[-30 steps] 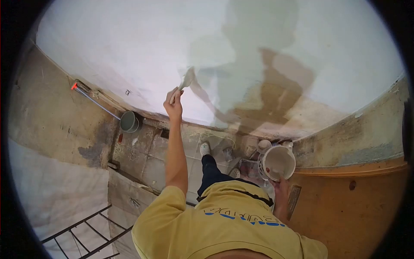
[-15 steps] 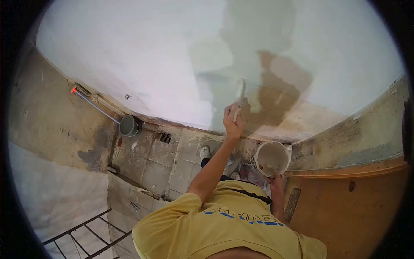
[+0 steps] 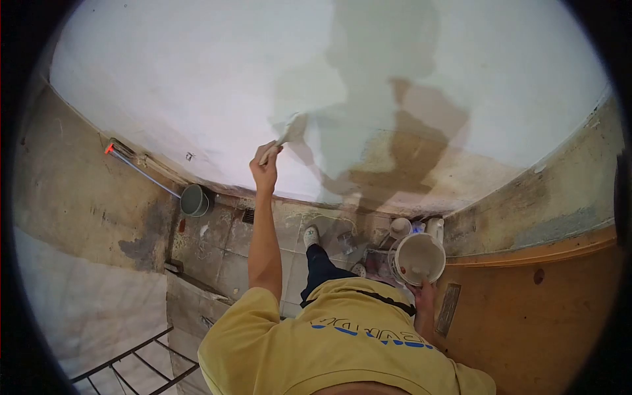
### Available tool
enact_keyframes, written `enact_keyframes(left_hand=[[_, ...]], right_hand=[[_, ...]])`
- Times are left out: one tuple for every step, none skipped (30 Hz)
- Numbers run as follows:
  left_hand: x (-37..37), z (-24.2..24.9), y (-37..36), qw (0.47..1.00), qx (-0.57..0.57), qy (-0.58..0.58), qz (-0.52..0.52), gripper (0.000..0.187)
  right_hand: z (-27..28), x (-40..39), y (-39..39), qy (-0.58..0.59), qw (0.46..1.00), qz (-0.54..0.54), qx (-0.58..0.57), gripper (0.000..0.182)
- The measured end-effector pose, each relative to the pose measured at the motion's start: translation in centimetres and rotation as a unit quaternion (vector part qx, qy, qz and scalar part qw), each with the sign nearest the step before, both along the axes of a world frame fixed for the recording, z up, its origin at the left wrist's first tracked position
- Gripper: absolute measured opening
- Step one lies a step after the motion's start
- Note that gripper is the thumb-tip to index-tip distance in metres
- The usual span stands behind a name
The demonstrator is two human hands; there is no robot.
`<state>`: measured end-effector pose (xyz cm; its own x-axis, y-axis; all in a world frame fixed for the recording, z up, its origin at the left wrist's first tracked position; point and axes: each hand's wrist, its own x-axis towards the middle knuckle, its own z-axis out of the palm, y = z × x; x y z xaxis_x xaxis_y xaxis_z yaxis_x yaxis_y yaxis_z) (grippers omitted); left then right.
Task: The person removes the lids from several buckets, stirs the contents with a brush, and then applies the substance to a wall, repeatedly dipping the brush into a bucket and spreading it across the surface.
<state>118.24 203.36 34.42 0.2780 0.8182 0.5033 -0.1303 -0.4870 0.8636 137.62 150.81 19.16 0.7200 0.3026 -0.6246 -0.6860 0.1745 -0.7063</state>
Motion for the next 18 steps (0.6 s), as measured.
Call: enact_keyframes(left_hand=[[-0.3, -0.1, -0.2, 0.999, -0.007, -0.034, 0.037, 0.025], [-0.6, -0.3, -0.4, 0.995, -0.015, -0.067, 0.074, 0.025], [-0.4, -0.8, -0.7, 0.990, -0.006, -0.074, 0.116, 0.026], [0.0, -1.4, -1.0, 0.990, -0.007, -0.075, 0.116, 0.026], [0.6, -2.0, -1.3, 0.974, 0.020, -0.070, 0.212, 0.025], [1.4, -2.4, -1.9, 0.948, 0.047, -0.064, 0.307, 0.023], [2.5, -2.1, -2.7, 0.924, 0.053, -0.068, 0.372, 0.022], [3.6, -1.8, -3.7, 0.924, 0.052, -0.070, 0.373, 0.022], [4.7, -1.4, -4.5, 0.923, 0.077, -0.059, 0.374, 0.022], [6.0, -1.6, -5.3, 0.921, 0.102, -0.046, 0.374, 0.021], [7.5, -2.3, -5.7, 0.926, 0.138, -0.040, 0.349, 0.021], [9.1, -3.2, -6.1, 0.929, 0.174, -0.033, 0.325, 0.022], [10.8, -2.8, -7.9, 0.938, 0.173, -0.023, 0.299, 0.021], [12.0, -1.9, -10.0, 0.947, 0.172, -0.013, 0.272, 0.021], [12.4, -1.5, -11.6, 0.946, 0.172, -0.012, 0.274, 0.021], [12.7, -1.4, -13.0, 0.970, 0.120, -0.003, 0.214, 0.021], [12.5, -1.3, -14.4, 0.986, 0.067, 0.007, 0.150, 0.022], [11.8, -2.0, -15.7, 0.987, 0.065, 0.009, 0.145, 0.022]], right_hand=[[-0.4, 0.1, -0.3, 0.004, 1.000, -0.009, -0.006, 0.049], [-0.9, 0.2, -0.6, 0.004, 1.000, -0.009, -0.007, 0.049], [-1.2, 0.4, -0.7, 0.027, 0.999, -0.023, -0.005, 0.050], [-1.5, 0.6, -0.9, 0.049, 0.998, -0.037, -0.003, 0.050], [-1.7, 0.9, -1.0, 0.048, 0.998, -0.036, -0.005, 0.050], [-2.5, 1.3, -1.2, 0.030, 0.999, -0.017, -0.006, 0.050], [-2.6, 1.4, -1.3, 0.013, 1.000, 0.003, -0.007, 0.049], [-2.6, 1.5, -1.4, 0.010, 1.000, 0.005, -0.008, 0.049], [-2.0, 1.5, -1.1, -0.002, 1.000, 0.007, -0.013, 0.049], [-1.4, 1.5, -0.7, -0.013, 1.000, 0.009, -0.019, 0.048], [-0.8, 1.5, -0.3, -0.014, 1.000, 0.012, -0.020, 0.048], [-0.2, 1.6, 0.2, -0.012, 1.000, 0.014, -0.021, 0.047], [0.2, 1.8, 0.8, -0.010, 1.000, 0.017, -0.021, 0.047], [0.1, 2.1, 1.4, -0.010, 1.000, 0.020, -0.021, 0.047], [-0.5, 2.5, 1.8, 0.004, 1.000, 0.013, -0.025, 0.047], [-0.6, 2.7, 2.1, 0.017, 0.999, 0.004, -0.029, 0.048], [-0.7, 2.7, 2.3, 0.019, 0.999, 0.001, -0.030, 0.048], [-0.7, 2.4, 2.5, 0.006, 1.000, -0.003, -0.023, 0.049]])
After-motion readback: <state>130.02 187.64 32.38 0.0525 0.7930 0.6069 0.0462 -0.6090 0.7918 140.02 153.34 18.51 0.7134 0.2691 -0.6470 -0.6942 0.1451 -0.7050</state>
